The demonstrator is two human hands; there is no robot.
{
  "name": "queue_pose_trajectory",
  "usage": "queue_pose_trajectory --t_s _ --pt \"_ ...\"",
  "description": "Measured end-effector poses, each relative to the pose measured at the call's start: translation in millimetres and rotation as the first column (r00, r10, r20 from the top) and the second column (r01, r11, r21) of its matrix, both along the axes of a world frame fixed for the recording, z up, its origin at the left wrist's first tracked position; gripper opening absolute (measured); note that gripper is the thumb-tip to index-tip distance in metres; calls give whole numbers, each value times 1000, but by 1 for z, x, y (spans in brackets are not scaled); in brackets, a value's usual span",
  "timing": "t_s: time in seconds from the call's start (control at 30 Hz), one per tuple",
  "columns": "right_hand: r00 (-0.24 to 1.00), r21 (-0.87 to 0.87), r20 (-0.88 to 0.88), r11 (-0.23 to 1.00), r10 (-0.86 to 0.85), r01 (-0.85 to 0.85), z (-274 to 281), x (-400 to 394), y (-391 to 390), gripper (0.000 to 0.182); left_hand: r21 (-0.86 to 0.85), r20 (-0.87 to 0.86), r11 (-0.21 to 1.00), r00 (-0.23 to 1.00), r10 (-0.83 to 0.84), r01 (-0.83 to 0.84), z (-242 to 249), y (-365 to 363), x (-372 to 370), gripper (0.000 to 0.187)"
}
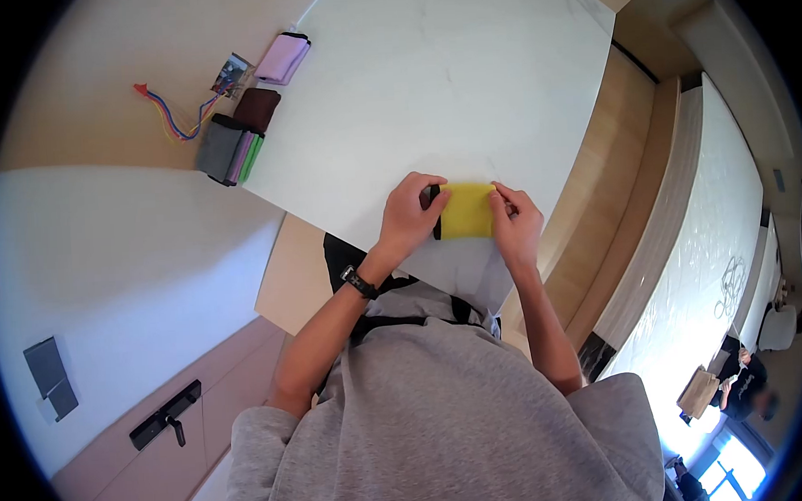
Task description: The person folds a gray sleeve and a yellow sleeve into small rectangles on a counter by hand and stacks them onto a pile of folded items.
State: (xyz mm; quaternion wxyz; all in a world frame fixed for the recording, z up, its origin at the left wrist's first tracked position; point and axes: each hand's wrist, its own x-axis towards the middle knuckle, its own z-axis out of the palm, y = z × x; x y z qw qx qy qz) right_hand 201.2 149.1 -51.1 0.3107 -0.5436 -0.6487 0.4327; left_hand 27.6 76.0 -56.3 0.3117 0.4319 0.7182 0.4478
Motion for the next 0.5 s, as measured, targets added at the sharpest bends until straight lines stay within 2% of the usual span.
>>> queue_pose_trajectory --t_s 0.07,0.2,0.37,0.43,0.5 --pt "1000 -26 -3 1000 -16 16 5 -3 0 21 -35 -40 999 999 -17 16 3 -4 -1 20" --pt "998 51 -32 997 51 -49 4 -8 5 18 -149 -104 987 992 -74 58 18 -13 1 24" --pt "997 64 -17 995 79 -78 1 -8 8 16 -160 -125 986 990 -58 38 17 -15 2 26" --pt "996 33 -90 999 9 -6 0 -5 6 16 -159 -150 986 987 -65 40 16 -16 2 26" --pt "999 46 -52 999 -4 7 1 7 6 16 -154 -145 987 987 -63 40 17 -20 4 27"
